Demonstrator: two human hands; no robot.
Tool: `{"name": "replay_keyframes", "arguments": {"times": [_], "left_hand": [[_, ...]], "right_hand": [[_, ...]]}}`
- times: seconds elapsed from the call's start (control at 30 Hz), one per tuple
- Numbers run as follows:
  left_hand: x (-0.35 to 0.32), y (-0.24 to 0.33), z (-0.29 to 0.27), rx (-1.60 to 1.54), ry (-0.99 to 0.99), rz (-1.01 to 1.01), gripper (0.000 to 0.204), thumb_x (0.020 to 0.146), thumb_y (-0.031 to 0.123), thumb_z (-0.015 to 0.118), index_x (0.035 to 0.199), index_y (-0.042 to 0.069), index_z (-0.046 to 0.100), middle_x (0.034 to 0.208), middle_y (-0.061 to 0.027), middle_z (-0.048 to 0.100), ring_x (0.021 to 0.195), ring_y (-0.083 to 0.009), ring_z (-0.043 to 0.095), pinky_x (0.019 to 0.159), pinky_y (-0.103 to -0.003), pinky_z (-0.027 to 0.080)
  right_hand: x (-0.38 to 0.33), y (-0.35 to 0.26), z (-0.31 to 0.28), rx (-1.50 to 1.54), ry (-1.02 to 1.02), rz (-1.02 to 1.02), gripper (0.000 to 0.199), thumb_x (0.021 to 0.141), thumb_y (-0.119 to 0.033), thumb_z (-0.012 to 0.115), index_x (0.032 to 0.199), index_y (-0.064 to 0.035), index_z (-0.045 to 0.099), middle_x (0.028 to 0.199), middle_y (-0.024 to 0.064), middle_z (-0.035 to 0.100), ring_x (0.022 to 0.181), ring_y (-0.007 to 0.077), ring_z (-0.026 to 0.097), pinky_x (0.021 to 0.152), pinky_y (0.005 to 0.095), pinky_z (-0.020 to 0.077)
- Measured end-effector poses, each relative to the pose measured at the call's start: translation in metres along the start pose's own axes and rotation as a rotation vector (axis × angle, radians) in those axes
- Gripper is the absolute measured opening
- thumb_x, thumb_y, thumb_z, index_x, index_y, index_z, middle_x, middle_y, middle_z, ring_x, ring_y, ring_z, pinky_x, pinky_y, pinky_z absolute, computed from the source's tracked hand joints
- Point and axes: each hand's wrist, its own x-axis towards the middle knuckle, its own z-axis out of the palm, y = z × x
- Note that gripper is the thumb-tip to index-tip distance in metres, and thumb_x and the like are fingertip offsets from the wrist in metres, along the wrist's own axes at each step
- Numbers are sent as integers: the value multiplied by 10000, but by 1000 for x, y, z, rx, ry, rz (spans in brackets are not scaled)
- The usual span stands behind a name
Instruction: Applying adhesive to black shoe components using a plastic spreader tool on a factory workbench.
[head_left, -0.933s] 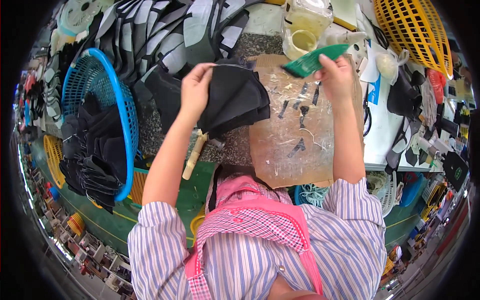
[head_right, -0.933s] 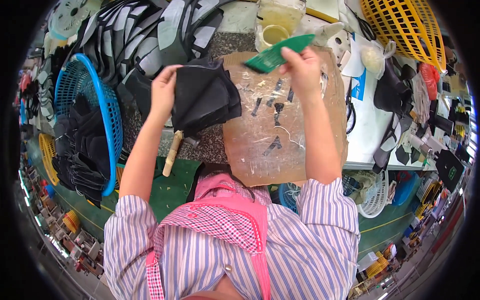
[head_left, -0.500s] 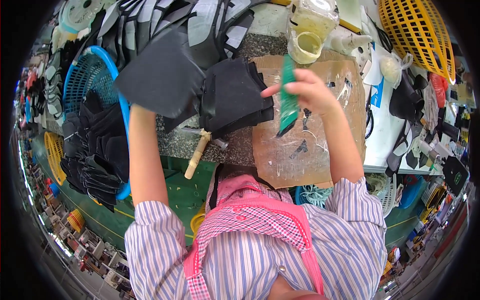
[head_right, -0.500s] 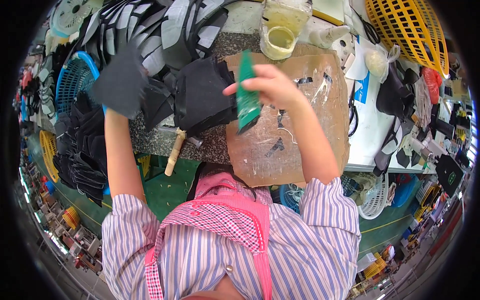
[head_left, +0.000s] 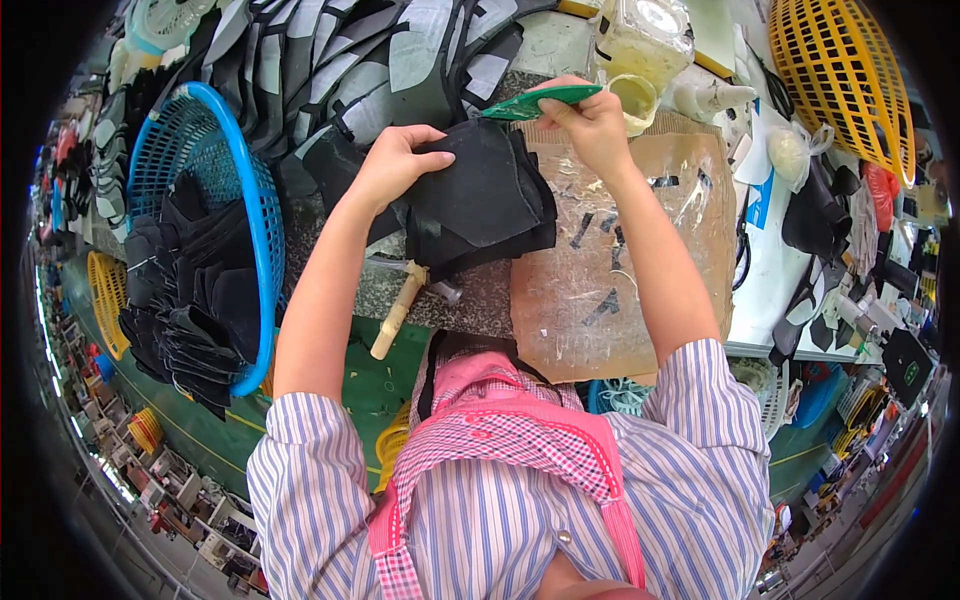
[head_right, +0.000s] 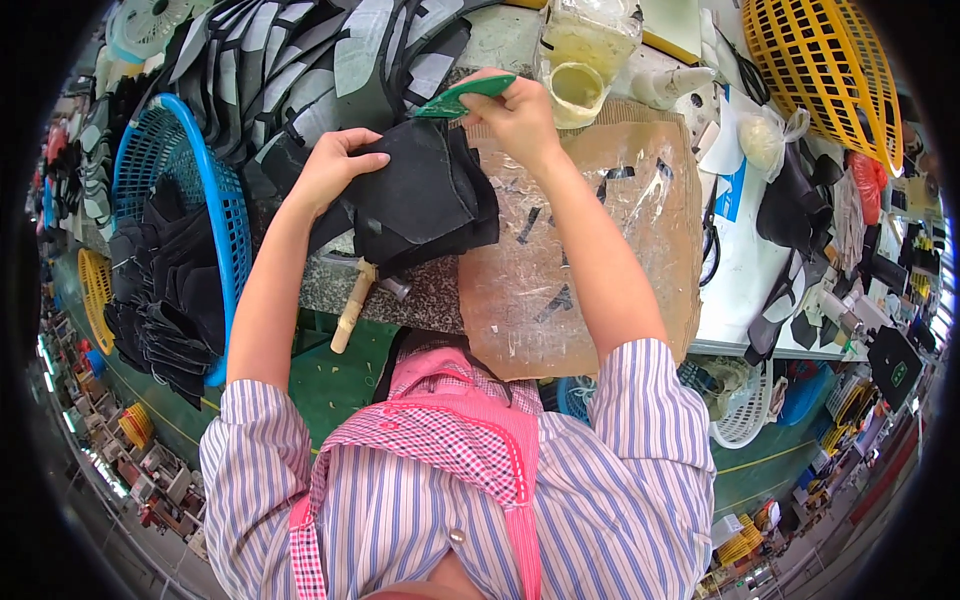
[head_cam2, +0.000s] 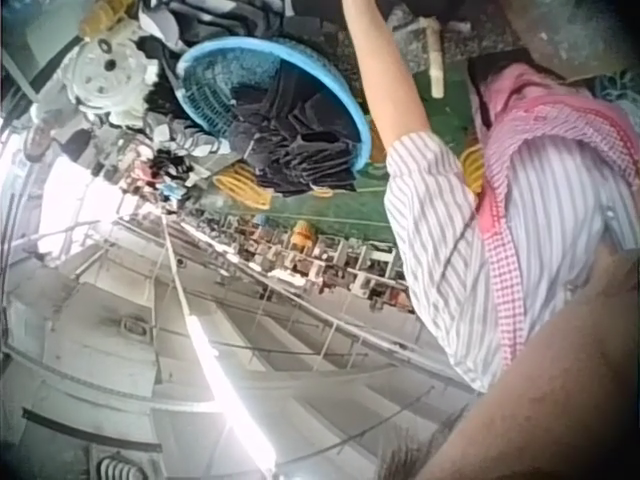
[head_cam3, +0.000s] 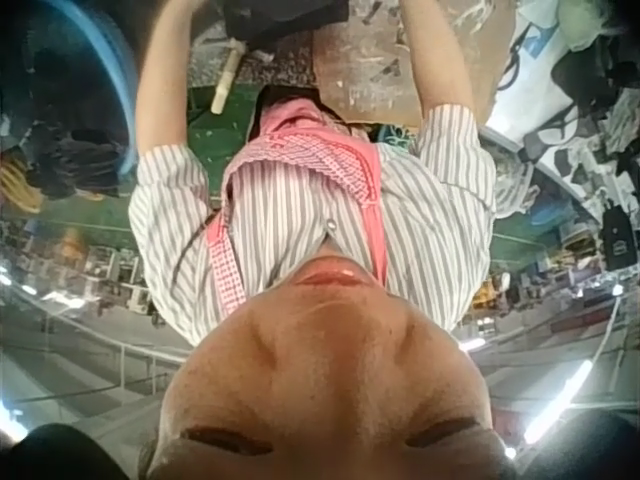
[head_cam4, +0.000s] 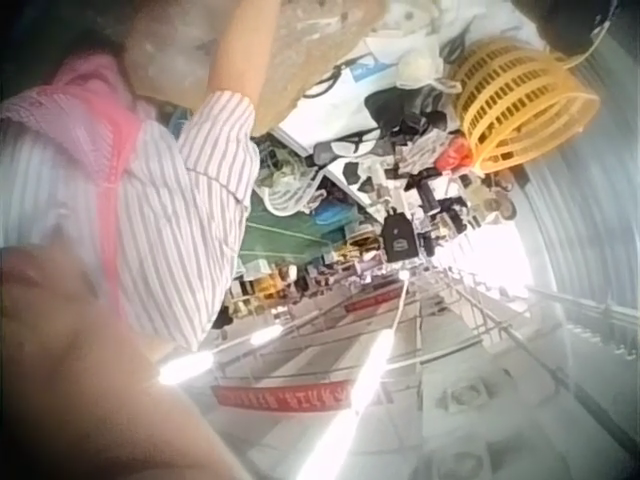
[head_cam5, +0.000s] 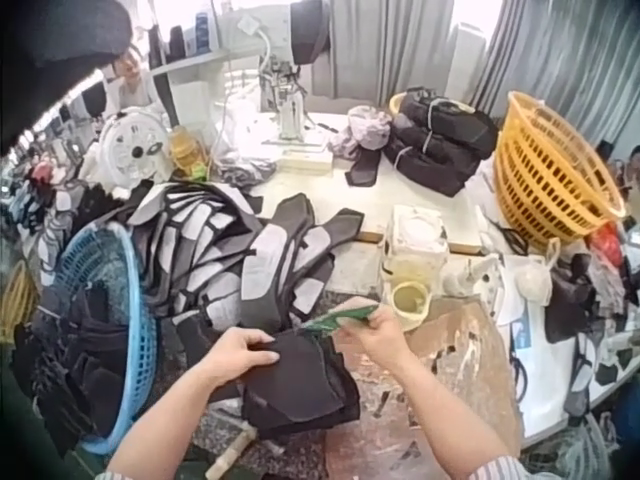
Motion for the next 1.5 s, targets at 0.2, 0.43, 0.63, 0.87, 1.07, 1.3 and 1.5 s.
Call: {"name": "replay_keyframes", "arguments": {"times": [0.2, 0.43, 0.63, 0.87, 1.07, 1.3, 1.5], "left_hand": [[-11, -20, 0, -114, 160, -2, 182, 685, 46, 611, 856, -13, 592, 740, -31, 592, 671, -87, 538, 635, -206, 423], [-14, -12, 15, -149, 213, 72, 172, 687, 36, 601, 851, -16, 588, 753, -33, 587, 696, -80, 527, 647, -202, 416], [-64, 8, 12, 9, 404, 277, 137, 688, 26, 584, 818, -17, 585, 756, -25, 581, 713, -81, 517, 661, -204, 398], [-109, 22, 0, 583, 1146, 836, 252, 684, -101, 550, 918, -16, 590, 955, -139, 590, 892, -228, 566, 785, -322, 447], [-88, -50, 25, 824, 631, 531, 353, 648, 159, 672, 973, 58, 580, 1075, -116, 527, 1023, -303, 469, 873, -376, 369], [-60, -27, 69, 854, 353, 653, 382, 569, 186, 701, 910, 65, 579, 1007, -137, 503, 957, -319, 465, 818, -372, 402], [-58, -38, 63, 954, 405, 763, 265, 606, 105, 658, 853, 41, 585, 966, -124, 518, 882, -280, 500, 751, -333, 435]], "right_hand": [[-57, -32, -35, -268, -532, 425, 156, 716, 41, 542, 854, -9, 593, 718, 44, 580, 578, 104, 542, 549, 213, 453], [-42, -20, -11, -178, -243, 127, 118, 736, 19, 545, 844, -14, 581, 706, 15, 566, 564, 93, 527, 517, 220, 426], [-66, -40, -54, -343, -153, 427, 63, 716, -68, 609, 772, -43, 599, 617, -5, 573, 565, 73, 517, 517, 222, 398], [-19, -22, -112, -627, 393, -98, 142, 739, -153, 616, 738, -13, 597, 597, 8, 569, 490, 63, 486, 453, 213, 366], [-38, -14, -85, -262, 312, 250, 77, 739, -117, 607, 756, -43, 591, 632, -9, 561, 479, 47, 435, 449, 184, 341], [5, 16, -5, -92, 185, 46, 104, 729, -90, 616, 764, 1, 581, 664, 44, 599, 537, 89, 544, 492, 227, 431], [-51, -10, -29, -172, -201, 316, 86, 742, -75, 587, 788, -3, 590, 670, 47, 599, 536, 99, 547, 487, 235, 432]]}}
